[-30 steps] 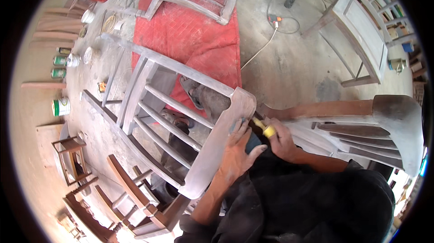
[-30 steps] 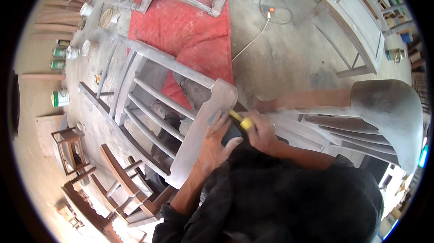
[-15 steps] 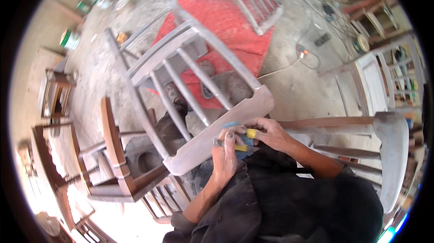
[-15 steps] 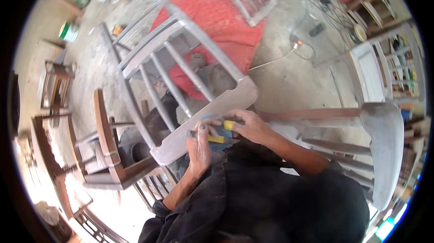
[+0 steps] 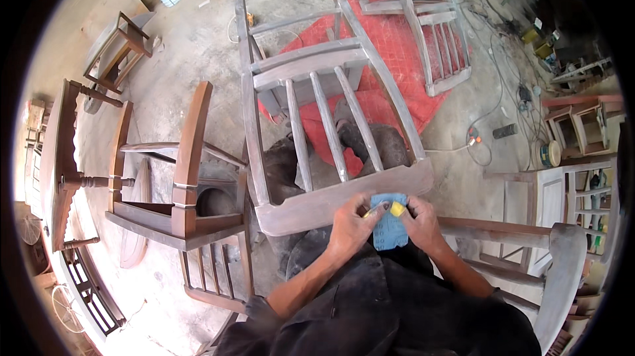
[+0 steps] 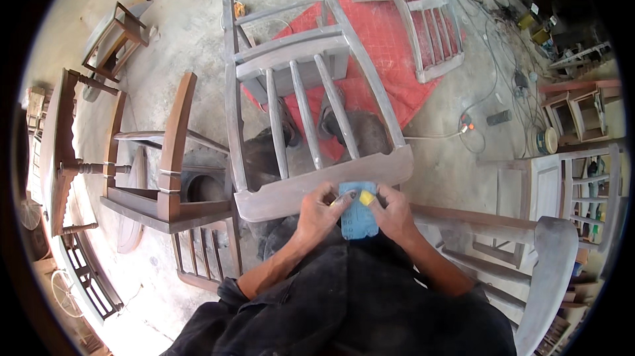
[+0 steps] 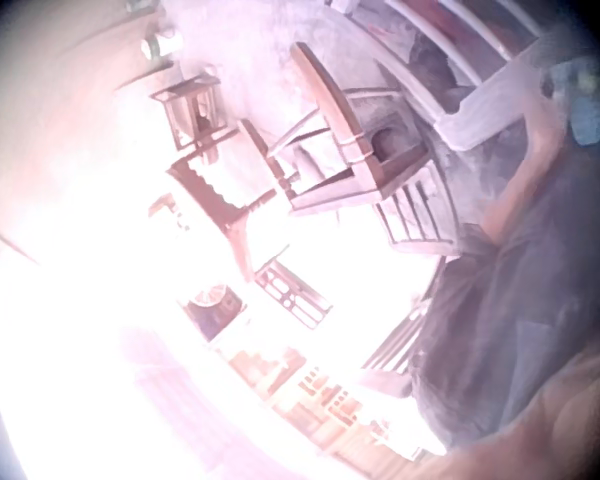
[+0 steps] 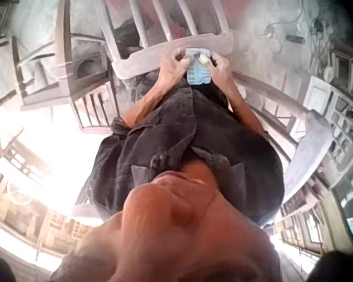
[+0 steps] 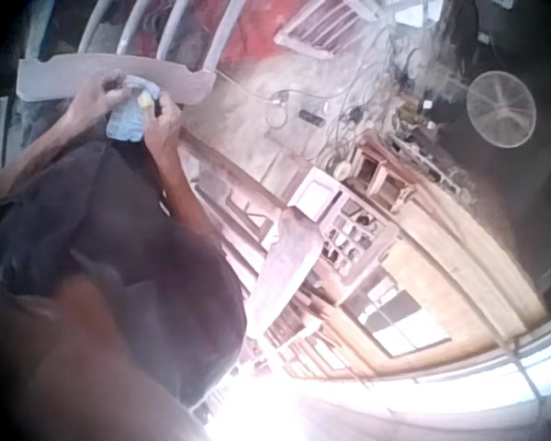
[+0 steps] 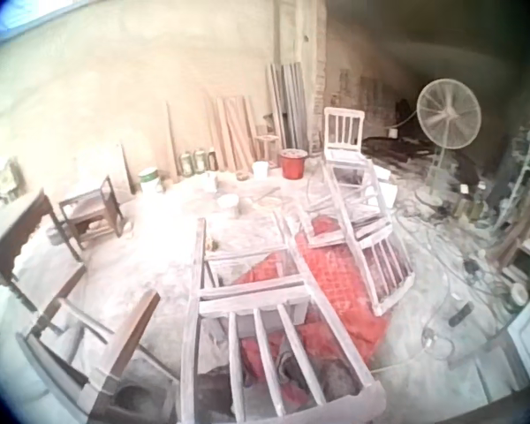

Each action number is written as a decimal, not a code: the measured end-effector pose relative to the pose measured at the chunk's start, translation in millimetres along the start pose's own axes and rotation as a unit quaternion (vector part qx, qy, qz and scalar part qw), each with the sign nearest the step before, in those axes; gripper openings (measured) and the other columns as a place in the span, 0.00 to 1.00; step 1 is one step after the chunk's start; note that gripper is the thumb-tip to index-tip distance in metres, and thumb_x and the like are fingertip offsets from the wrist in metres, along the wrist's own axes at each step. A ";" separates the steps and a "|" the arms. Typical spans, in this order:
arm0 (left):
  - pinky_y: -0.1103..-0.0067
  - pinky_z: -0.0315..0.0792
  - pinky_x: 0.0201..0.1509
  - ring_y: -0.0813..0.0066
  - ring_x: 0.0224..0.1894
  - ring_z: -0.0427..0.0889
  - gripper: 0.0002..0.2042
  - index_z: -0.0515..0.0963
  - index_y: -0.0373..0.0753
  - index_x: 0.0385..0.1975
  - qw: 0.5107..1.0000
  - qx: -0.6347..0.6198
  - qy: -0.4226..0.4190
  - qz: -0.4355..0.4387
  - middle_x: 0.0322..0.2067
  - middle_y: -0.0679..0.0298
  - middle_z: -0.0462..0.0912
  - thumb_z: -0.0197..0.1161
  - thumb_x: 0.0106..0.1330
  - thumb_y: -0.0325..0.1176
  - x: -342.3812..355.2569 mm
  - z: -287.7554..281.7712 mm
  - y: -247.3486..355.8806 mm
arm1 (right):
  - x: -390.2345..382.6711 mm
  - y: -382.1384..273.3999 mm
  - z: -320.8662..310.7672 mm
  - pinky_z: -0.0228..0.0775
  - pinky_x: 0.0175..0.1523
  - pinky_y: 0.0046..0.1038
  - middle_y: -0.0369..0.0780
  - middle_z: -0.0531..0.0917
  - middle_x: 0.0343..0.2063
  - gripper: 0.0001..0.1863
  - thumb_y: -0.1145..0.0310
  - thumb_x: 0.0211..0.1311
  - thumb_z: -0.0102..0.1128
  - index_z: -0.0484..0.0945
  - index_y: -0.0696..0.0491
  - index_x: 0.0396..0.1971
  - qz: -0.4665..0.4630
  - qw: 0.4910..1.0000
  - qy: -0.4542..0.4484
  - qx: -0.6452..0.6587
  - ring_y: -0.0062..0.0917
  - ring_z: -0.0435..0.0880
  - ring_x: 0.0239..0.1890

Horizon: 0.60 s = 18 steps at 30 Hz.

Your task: The person sands the wooden frame of a chair using a piece of sandpaper and a small scraper tool, moving across the backrest and joints.

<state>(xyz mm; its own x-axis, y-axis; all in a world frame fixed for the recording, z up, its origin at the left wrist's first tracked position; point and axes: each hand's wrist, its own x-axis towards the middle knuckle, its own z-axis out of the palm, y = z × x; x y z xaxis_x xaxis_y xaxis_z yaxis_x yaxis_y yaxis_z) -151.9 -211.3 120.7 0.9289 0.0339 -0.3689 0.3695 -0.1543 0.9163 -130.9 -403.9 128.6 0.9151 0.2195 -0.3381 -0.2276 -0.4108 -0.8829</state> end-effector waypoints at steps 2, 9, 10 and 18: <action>0.79 0.74 0.37 0.84 0.32 0.76 0.11 0.83 0.32 0.45 0.996 -0.076 0.030 0.035 0.27 0.66 0.84 0.67 0.71 0.34 7.7 9.4 -23.5 | 6.1 -2.4 1.7 0.76 0.53 0.30 0.46 0.86 0.45 0.16 0.71 0.66 0.62 0.79 0.63 0.51 -0.066 0.996 0.019 -0.062 0.25 0.86 0.45; 0.69 0.75 0.39 0.68 0.29 0.82 0.11 0.78 0.34 0.51 0.996 -0.016 -0.038 0.080 0.28 0.54 0.84 0.55 0.77 0.31 3.7 -4.0 -27.2 | 3.7 7.6 7.4 0.67 0.68 0.35 0.51 0.80 0.58 0.26 0.73 0.66 0.56 0.72 0.63 0.63 -0.017 0.985 -0.041 0.165 0.33 0.77 0.63; 0.69 0.75 0.39 0.67 0.29 0.82 0.11 0.78 0.34 0.52 0.995 0.002 -0.065 0.071 0.28 0.54 0.84 0.54 0.78 0.31 3.9 -6.7 -22.0 | 9.7 13.9 1.2 0.66 0.68 0.34 0.51 0.80 0.59 0.27 0.72 0.66 0.55 0.71 0.63 0.65 0.034 0.966 -0.073 0.245 0.33 0.77 0.64; 0.81 0.58 0.17 0.79 0.17 0.74 0.08 0.80 0.33 0.44 0.936 -0.229 -0.139 -0.227 0.24 0.56 0.83 0.56 0.75 0.28 18.3 -22.1 -14.3 | 0.6 -11.1 1.0 0.61 0.73 0.37 0.50 0.72 0.67 0.46 0.56 0.62 0.71 0.58 0.63 0.72 -0.108 0.972 -0.194 -0.076 0.39 0.72 0.69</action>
<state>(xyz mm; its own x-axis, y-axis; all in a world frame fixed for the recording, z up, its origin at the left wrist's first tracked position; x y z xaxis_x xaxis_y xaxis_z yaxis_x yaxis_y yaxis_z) -139.6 -186.6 104.3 0.6536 -0.2752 -0.7050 0.7567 0.2555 0.6018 -128.2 -398.4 137.9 0.7346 0.6208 -0.2738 0.0349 -0.4376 -0.8985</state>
